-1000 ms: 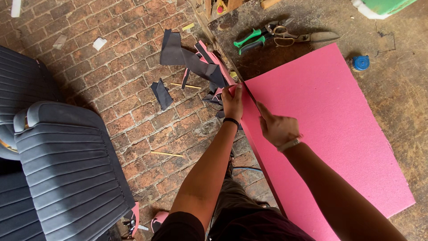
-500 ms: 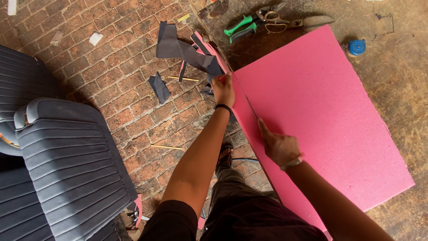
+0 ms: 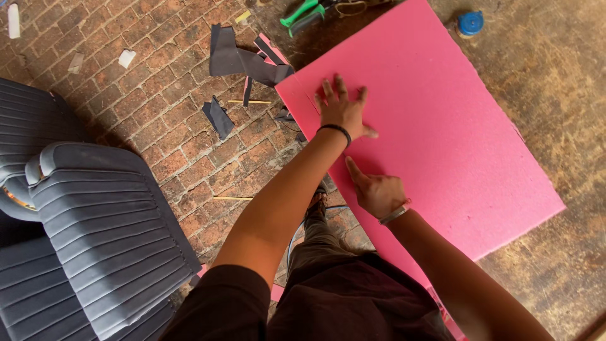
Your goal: The person measures a large pink foam sheet with a tape measure, marks it with a pen, aligns a long wooden straightedge across the sheet, and cuts the foam along the straightedge with a long blade. They then carry the cut foam piece to a chair and continue trimming it.
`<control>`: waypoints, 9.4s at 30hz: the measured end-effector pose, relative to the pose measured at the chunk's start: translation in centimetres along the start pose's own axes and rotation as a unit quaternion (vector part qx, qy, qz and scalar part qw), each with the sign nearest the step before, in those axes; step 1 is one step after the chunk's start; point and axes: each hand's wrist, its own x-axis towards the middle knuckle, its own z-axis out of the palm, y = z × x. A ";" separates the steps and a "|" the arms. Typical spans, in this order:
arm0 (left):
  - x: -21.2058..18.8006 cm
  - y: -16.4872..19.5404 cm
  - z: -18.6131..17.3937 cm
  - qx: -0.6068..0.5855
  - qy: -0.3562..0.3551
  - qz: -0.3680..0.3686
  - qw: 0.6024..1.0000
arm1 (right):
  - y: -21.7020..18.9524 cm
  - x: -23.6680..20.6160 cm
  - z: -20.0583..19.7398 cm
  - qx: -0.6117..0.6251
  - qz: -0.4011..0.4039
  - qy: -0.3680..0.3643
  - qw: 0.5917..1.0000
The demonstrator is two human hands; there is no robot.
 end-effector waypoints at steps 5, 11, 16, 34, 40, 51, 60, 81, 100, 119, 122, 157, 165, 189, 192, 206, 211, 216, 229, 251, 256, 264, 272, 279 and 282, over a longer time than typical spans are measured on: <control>0.3 0.7 -0.5 0.025 0.012 -0.010 1.000 | 0.2 -5.7 -1.0 -0.033 -0.002 0.012 0.999; 0.9 0.4 -0.1 0.026 0.020 -0.015 0.999 | 0.5 -15.9 -3.2 -0.010 -0.001 -0.010 1.000; -3.1 6.2 3.0 0.037 0.082 -0.054 0.995 | 0.8 -17.0 -2.7 -0.013 -0.026 0.024 0.999; -7.8 12.5 5.9 0.062 -0.031 -0.037 0.997 | 2.6 -39.1 -4.4 -0.024 0.013 -0.022 0.999; -7.9 12.7 5.8 0.061 -0.027 -0.040 0.997 | 3.1 -47.0 -5.1 -0.039 0.039 -0.033 0.998; -8.1 10.8 9.3 0.003 0.107 0.026 0.994 | 2.5 -57.8 -9.5 -0.060 0.138 0.058 0.987; -6.5 1.3 9.5 -0.407 0.171 0.133 0.888 | 0.9 -26.3 -10.7 -0.019 0.164 0.192 0.968; 3.8 -12.9 7.2 -0.672 0.242 -0.178 0.677 | -3.6 12.8 -10.0 -0.054 -0.047 0.065 0.995; 4.5 -12.6 8.3 -0.671 0.258 -0.183 0.671 | -6.0 18.8 -11.2 -0.165 0.126 -0.290 0.934; 3.6 -12.7 5.3 -0.616 0.227 -0.198 0.728 | -5.7 18.8 -8.5 -0.191 0.104 -0.345 0.913; 3.9 -12.7 5.5 -0.616 0.224 -0.204 0.727 | -5.6 12.3 -13.7 -0.195 0.162 -0.402 0.880; -4.3 -2.4 10.3 -0.751 0.301 -0.082 0.582 | -2.6 4.2 -5.3 -0.096 0.090 -0.225 0.965; -4.2 -2.4 9.8 -0.690 0.278 -0.205 0.637 | -1.6 -9.8 -9.4 -0.065 0.031 -0.128 0.989; -3.6 -3.2 8.8 -0.675 0.273 -0.191 0.658 | -0.3 -15.3 -6.5 -0.058 -0.017 -0.051 0.997; -3.6 -3.0 8.5 -0.690 0.287 -0.165 0.644 | -0.8 -20.5 -8.1 -0.039 0.012 -0.047 0.998; -11.4 6.1 15.6 -0.678 0.311 -0.118 0.656 | -1.3 -14.3 -6.4 -0.085 0.050 -0.111 0.989; -11.3 6.2 15.0 -0.670 0.275 -0.153 0.673 | -1.7 -24.2 -10.0 -0.059 0.053 -0.106 0.991; -10.9 6.4 15.8 -0.664 0.296 -0.131 0.674 | -1.0 -17.0 -5.5 -0.105 0.049 -0.103 0.988; -12.1 6.4 12.9 -0.628 0.235 -0.205 0.713 | -1.8 -25.0 -8.3 -0.131 0.048 -0.122 0.983; -13.2 6.9 12.2 -0.672 0.243 -0.129 0.688 | -3.6 -37.5 -13.2 -0.090 0.152 -0.231 0.957; -12.8 6.9 12.6 -0.671 0.253 -0.119 0.686 | -2.4 -32.3 -10.2 -0.077 0.177 -0.261 0.946; -13.1 6.5 12.5 -0.649 0.250 -0.128 0.707 | -3.4 -37.7 -13.2 -0.124 0.112 -0.264 0.950; -12.6 6.3 13.3 -0.704 0.252 -0.133 0.650 | -1.8 -34.1 -10.2 -0.132 0.209 -0.288 0.925; -13.8 2.1 15.4 -0.807 0.141 -0.150 0.553 | -2.5 -36.7 -9.7 -0.041 0.295 -0.033 0.954; -15.9 -0.9 15.4 -0.858 0.144 -0.125 0.476 | -2.9 -35.9 -8.8 0.011 0.309 -0.012 0.951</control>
